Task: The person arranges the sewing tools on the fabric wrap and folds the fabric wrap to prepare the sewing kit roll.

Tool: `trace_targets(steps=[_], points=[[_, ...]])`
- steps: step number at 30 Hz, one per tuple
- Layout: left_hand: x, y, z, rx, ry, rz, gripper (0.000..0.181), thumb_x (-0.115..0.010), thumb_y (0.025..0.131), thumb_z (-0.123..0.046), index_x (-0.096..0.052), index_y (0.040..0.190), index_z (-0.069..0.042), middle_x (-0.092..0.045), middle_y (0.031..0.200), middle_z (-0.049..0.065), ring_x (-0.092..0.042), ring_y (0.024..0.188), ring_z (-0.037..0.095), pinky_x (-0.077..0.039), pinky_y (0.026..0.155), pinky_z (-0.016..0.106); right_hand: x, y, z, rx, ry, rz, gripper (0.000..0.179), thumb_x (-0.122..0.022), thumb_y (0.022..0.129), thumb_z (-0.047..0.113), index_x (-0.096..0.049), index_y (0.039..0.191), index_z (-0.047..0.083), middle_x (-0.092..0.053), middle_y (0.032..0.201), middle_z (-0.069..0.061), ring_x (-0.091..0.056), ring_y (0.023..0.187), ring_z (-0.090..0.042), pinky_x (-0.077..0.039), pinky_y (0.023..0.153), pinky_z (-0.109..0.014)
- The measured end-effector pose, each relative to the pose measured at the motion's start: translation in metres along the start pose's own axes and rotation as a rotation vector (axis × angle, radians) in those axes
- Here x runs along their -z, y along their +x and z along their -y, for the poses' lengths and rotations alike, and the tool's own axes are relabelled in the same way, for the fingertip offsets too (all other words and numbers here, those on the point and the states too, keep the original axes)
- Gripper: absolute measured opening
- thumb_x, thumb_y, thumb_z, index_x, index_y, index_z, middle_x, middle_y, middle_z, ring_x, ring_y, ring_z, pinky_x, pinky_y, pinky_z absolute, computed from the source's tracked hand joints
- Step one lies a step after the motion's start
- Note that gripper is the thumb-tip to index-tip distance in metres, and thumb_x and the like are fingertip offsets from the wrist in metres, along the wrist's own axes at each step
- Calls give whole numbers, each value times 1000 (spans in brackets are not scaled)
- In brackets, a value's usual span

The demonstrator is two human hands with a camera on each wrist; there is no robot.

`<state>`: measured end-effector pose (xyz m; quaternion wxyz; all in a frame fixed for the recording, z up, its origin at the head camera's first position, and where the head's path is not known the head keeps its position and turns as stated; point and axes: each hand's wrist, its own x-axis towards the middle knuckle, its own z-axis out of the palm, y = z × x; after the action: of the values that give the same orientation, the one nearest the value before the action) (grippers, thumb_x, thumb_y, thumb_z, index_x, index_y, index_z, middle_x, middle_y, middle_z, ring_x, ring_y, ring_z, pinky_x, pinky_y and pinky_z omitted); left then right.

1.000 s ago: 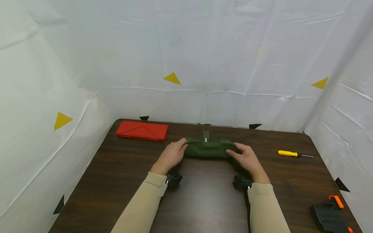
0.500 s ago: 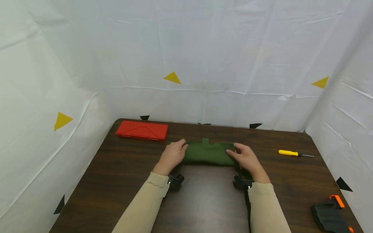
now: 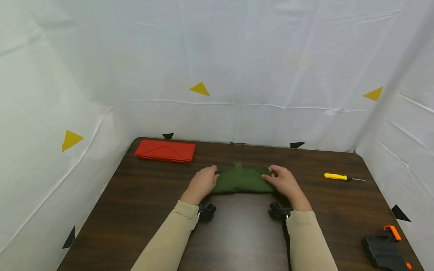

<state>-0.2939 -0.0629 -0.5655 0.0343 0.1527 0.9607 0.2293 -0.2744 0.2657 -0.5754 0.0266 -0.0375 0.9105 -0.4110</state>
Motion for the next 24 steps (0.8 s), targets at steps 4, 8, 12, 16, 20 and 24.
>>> trace_targets(steps=[4, 8, 12, 16, 20, 24], points=[[0, -2, -3, -78, 61, -31, 24, -70, 105, -9, -63, 128, -8, -71, 114, 11, -67, 96, 27, -59, 81, 41, -2, 0, 1, -17, 14, 0, 22, -79, 102, 28, -65, 101, 11, -47, 73, 3, -41, 63, -16, -38, 63, -31], [0, -2, -7, -244, 142, -51, 45, -63, 104, 5, -64, 143, -16, -62, 134, 9, -59, 116, 30, -55, 96, 46, -4, 1, 1, -30, 29, -6, 22, -80, 102, 27, -66, 106, 11, -47, 74, 2, -41, 61, -16, -38, 58, -30], [3, -5, -16, -409, 140, 47, 52, -53, 105, 12, -71, 144, -17, -64, 146, 3, -61, 136, 26, -52, 116, 45, -5, 1, 0, -42, 40, -1, 24, -80, 102, 26, -66, 111, 9, -47, 77, 0, -40, 59, -16, -38, 55, -30], [5, -9, -25, -404, 57, 167, 45, -49, 108, 5, -66, 148, -8, -64, 152, 6, -61, 145, 22, -49, 122, 38, -4, 1, -2, -59, 104, -1, 34, -77, 104, 29, -65, 126, 7, -52, 88, -2, -40, 58, -15, -41, 53, -31], [3, -14, -29, -335, 57, 211, 52, -62, 112, -31, -55, 159, -9, -58, 154, 8, -57, 144, 25, -50, 121, 41, -2, 1, -2, -125, 346, -79, 45, -71, 108, 39, -62, 138, 7, -58, 99, -1, -46, 61, -10, -43, 52, -27], [-2, -17, -29, -323, 128, 186, 73, -73, 105, -46, -48, 164, -12, -57, 151, 8, -56, 138, 24, -52, 117, 40, -3, -1, 1, -117, 722, -246, 44, -66, 110, 36, -60, 135, 1, -62, 97, 0, -51, 67, -8, -42, 52, -21]])
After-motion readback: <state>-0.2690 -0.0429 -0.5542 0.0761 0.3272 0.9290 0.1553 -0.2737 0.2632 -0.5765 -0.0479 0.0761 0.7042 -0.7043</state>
